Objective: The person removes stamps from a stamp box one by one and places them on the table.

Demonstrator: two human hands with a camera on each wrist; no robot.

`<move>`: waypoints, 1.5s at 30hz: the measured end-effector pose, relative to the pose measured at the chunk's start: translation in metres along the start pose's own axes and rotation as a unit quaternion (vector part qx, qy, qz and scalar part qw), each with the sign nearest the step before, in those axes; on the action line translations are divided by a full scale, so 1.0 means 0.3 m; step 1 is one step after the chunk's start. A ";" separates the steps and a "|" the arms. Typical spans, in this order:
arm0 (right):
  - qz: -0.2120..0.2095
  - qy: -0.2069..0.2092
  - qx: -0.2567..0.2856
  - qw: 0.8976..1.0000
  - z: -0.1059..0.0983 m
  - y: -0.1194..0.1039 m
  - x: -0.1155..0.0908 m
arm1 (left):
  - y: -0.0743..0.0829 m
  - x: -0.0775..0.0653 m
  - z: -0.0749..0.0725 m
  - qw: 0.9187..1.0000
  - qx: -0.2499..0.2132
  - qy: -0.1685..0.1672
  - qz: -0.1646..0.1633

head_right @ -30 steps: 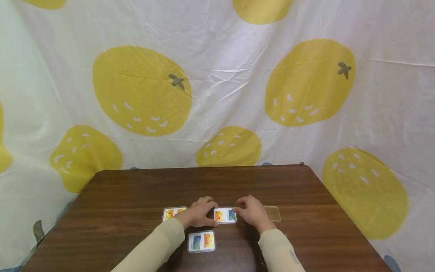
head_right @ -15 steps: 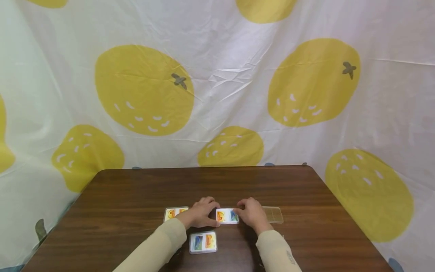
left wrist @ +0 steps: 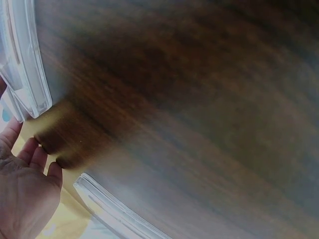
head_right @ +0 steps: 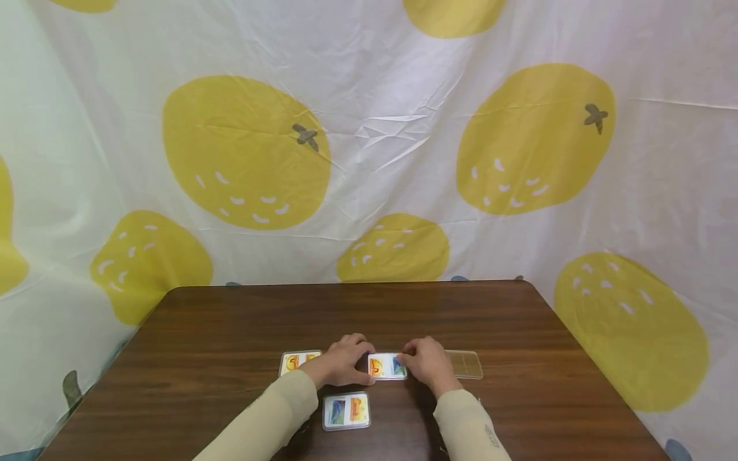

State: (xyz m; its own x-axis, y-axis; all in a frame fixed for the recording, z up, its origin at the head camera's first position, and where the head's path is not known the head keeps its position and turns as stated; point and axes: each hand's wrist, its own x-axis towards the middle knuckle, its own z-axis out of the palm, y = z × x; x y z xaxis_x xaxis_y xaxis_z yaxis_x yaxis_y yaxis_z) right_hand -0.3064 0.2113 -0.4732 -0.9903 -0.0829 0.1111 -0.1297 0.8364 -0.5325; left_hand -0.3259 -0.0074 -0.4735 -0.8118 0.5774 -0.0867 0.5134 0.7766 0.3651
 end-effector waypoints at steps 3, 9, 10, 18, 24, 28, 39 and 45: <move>0.009 -0.004 -0.006 1.000 -0.001 -0.002 -0.001 | 0.002 -0.001 0.000 1.000 0.001 0.000 0.001; 0.015 -0.009 -0.017 1.000 -0.002 -0.003 -0.001 | 0.003 -0.003 -0.002 1.000 0.004 0.001 0.000; 0.014 -0.009 -0.019 1.000 -0.001 -0.002 -0.001 | 0.003 -0.002 -0.002 1.000 0.004 0.001 0.000; 0.001 0.000 -0.036 0.999 0.007 0.002 0.001 | -0.002 0.004 0.003 1.000 0.005 -0.001 -0.002; 0.006 0.001 -0.038 0.999 0.008 0.000 0.002 | -0.007 0.006 0.007 1.000 0.007 -0.002 -0.003; 0.011 0.002 -0.034 0.999 0.009 -0.001 0.001 | -0.009 0.007 0.007 1.000 0.008 -0.001 -0.003; 0.029 0.003 0.020 0.999 0.019 0.008 0.012 | -0.005 -0.001 0.003 1.000 0.008 -0.001 -0.001; 0.039 0.000 0.052 0.998 0.020 0.008 0.017 | -0.001 -0.003 -0.001 1.000 0.007 0.000 -0.001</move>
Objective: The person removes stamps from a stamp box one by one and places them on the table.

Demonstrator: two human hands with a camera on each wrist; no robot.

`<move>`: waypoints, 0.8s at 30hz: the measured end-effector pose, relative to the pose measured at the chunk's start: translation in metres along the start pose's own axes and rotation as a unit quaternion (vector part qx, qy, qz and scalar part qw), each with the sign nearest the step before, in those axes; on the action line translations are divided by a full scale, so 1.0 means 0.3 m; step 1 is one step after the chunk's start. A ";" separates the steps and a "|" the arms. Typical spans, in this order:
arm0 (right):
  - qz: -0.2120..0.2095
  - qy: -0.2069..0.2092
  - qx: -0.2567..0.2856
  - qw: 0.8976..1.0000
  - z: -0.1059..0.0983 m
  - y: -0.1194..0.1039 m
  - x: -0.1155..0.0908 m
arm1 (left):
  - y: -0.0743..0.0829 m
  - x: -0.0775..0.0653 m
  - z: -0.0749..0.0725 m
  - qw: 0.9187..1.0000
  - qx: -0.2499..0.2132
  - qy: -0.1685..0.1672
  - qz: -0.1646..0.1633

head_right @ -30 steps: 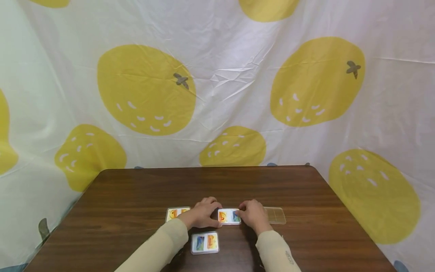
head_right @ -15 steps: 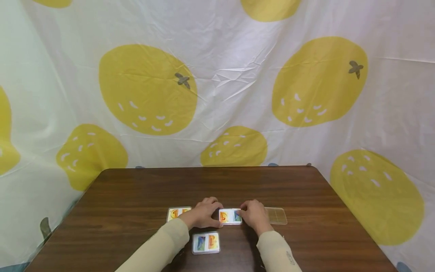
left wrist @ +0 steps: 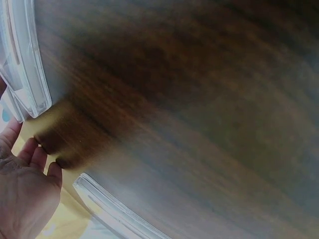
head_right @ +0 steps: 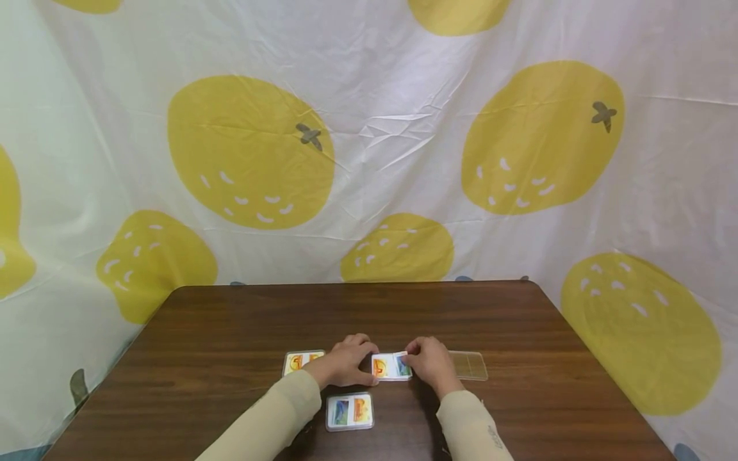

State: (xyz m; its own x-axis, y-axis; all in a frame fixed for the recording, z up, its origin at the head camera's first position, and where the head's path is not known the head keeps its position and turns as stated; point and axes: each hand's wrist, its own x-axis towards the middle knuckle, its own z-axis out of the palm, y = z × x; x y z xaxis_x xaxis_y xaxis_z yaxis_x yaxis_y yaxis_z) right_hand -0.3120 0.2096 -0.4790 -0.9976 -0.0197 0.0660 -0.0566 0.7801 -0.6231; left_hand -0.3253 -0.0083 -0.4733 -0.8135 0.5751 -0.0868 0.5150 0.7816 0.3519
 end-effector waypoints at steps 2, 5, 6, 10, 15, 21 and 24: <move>0.005 -0.001 0.011 1.000 -0.001 -0.002 0.000 | 0.002 -0.001 -0.001 1.000 -0.001 0.001 0.000; 0.009 -0.002 0.032 0.999 -0.004 -0.007 -0.004 | 0.003 -0.001 -0.002 1.000 0.000 0.000 -0.002; 0.008 -0.002 0.037 0.999 -0.006 -0.009 -0.006 | 0.004 -0.001 -0.003 1.000 0.000 -0.001 -0.003; 0.006 -0.002 0.056 0.998 -0.012 -0.013 -0.011 | 0.004 0.000 -0.004 1.000 0.000 -0.004 -0.005; 0.021 -0.006 0.076 0.997 -0.009 -0.011 -0.008 | 0.002 0.004 -0.002 1.000 0.000 -0.003 -0.005; 0.026 -0.004 0.100 0.995 -0.012 -0.005 -0.006 | -0.001 0.007 0.005 1.000 0.003 0.002 -0.003; 0.029 -0.008 0.110 0.993 -0.015 -0.002 -0.008 | 0.000 0.007 0.006 1.000 0.001 0.003 -0.002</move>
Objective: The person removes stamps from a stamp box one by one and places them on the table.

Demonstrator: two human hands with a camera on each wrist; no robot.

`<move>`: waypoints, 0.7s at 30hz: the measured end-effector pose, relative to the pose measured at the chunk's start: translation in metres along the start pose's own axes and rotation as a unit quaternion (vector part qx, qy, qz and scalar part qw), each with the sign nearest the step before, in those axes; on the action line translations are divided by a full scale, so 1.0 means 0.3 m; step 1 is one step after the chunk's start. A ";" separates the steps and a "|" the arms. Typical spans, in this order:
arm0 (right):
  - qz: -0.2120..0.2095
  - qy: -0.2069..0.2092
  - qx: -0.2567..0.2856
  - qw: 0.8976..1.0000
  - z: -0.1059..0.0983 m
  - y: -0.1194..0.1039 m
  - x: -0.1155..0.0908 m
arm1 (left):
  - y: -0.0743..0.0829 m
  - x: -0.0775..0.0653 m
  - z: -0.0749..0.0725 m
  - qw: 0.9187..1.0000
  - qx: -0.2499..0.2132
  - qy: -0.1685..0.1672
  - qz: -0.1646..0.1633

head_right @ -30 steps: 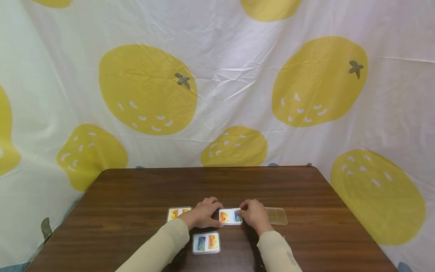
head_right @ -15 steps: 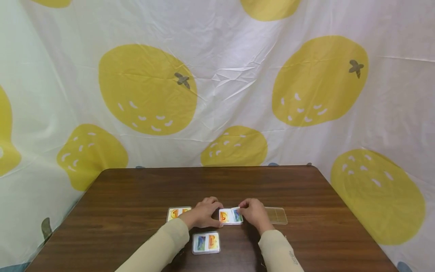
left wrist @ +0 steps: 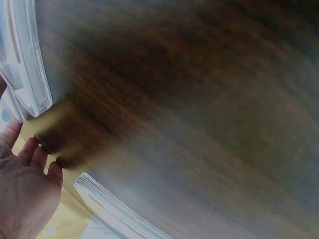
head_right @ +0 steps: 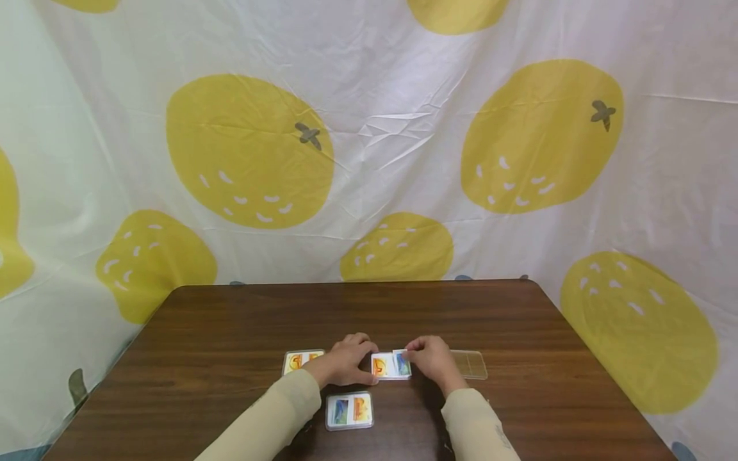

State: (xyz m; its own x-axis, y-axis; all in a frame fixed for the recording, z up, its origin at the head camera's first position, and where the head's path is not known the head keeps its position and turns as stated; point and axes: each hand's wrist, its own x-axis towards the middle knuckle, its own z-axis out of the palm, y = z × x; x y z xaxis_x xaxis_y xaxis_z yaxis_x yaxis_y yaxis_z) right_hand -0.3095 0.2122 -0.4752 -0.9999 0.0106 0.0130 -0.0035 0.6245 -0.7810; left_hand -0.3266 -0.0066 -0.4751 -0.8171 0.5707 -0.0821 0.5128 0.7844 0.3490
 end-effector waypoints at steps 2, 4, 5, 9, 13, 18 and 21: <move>0.001 -0.003 0.007 1.000 -0.004 -0.003 -0.003 | 0.001 0.000 0.000 1.000 -0.001 -0.001 -0.001; 0.006 -0.004 0.017 1.000 -0.007 -0.003 -0.003 | 0.001 -0.001 -0.001 1.000 -0.002 -0.003 -0.002; 0.010 -0.006 0.025 1.000 -0.009 -0.004 -0.003 | 0.001 -0.002 -0.002 1.000 -0.002 -0.004 -0.002; 0.025 -0.012 0.045 0.999 -0.016 -0.008 -0.001 | 0.001 -0.003 -0.003 1.000 -0.001 -0.007 -0.006; 0.033 -0.020 0.055 0.998 -0.025 -0.013 -0.002 | 0.002 -0.002 -0.003 1.000 -0.002 -0.008 -0.008; 0.030 -0.022 0.063 0.997 -0.036 -0.013 -0.008 | 0.001 0.001 -0.001 1.000 0.002 -0.009 -0.008; 0.030 -0.023 0.065 0.997 -0.045 -0.012 -0.013 | 0.001 0.001 -0.001 1.000 0.003 -0.010 -0.011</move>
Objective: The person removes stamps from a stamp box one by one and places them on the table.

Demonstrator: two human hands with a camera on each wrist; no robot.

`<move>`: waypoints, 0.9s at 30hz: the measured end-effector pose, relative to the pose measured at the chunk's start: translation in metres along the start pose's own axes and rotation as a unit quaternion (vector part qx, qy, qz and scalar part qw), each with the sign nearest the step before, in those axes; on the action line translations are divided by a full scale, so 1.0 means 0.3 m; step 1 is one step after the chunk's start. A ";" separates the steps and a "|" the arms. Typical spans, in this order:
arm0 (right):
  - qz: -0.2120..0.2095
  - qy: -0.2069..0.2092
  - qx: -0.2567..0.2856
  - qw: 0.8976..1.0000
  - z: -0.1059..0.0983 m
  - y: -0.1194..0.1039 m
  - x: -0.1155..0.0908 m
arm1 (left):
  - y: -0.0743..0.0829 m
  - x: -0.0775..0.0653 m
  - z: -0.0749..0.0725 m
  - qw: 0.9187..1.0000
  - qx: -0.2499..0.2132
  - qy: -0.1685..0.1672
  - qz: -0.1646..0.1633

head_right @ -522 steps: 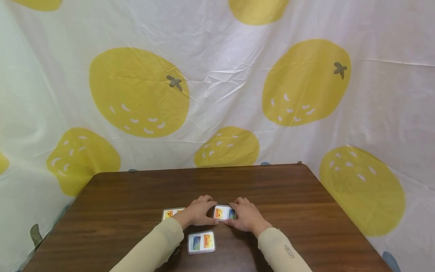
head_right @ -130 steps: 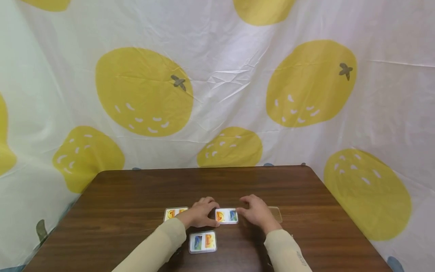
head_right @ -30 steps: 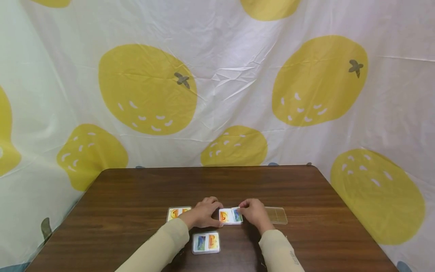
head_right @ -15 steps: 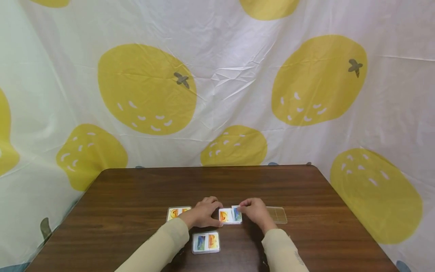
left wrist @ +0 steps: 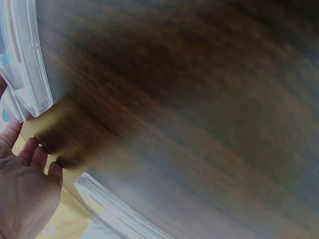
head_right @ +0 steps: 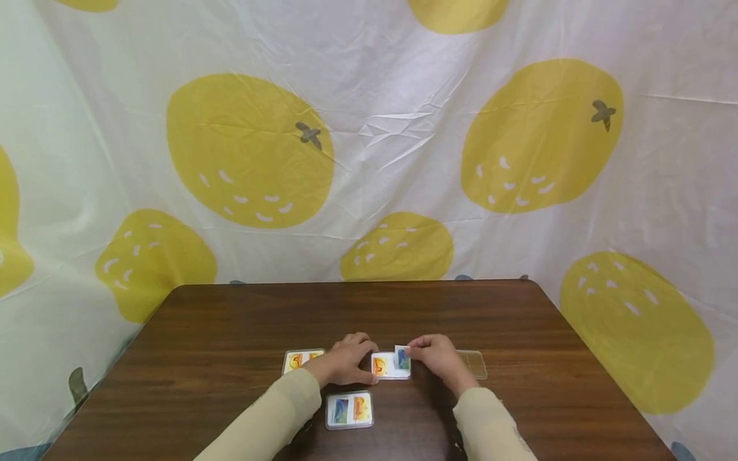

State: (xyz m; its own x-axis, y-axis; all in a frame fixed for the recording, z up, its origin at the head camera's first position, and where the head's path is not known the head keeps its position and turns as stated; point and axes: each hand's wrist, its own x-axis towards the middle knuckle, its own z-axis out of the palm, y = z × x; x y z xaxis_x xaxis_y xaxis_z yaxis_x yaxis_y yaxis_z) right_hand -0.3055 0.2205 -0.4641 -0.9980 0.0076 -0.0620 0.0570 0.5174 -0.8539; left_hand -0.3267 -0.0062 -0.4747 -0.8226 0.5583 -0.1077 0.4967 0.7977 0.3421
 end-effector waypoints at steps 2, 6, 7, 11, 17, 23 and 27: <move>0.001 -0.001 0.002 1.000 -0.007 0.002 -0.002 | 0.000 0.000 0.001 1.000 -0.001 -0.001 -0.001; 0.003 -0.003 0.001 1.000 -0.019 0.005 -0.009 | -0.002 -0.001 0.003 1.000 -0.002 0.001 0.002; 0.003 -0.003 0.000 1.000 -0.022 0.005 -0.011 | -0.003 -0.001 0.003 1.000 -0.002 0.001 0.003; 0.001 -0.001 0.003 1.000 -0.029 0.012 -0.013 | -0.003 -0.003 0.003 1.000 -0.002 0.001 0.007; 0.001 -0.010 0.018 1.000 -0.038 0.017 -0.015 | -0.004 -0.002 0.000 1.000 -0.001 0.000 0.008; 0.010 -0.018 0.037 0.999 -0.048 0.019 -0.027 | -0.002 -0.002 -0.003 1.000 -0.002 -0.001 0.008; 0.019 -0.028 0.039 0.999 -0.055 0.020 -0.041 | -0.003 -0.001 0.000 1.000 0.000 -0.002 0.006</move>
State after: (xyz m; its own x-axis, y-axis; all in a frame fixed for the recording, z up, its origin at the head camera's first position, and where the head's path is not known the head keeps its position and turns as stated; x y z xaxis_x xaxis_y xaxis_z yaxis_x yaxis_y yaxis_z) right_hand -0.2932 0.2378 -0.4599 -0.9923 -0.0232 -0.1220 0.0987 0.4493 -0.8879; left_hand -0.3270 -0.0070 -0.4751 -0.8156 0.5687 -0.1063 0.5066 0.7908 0.3435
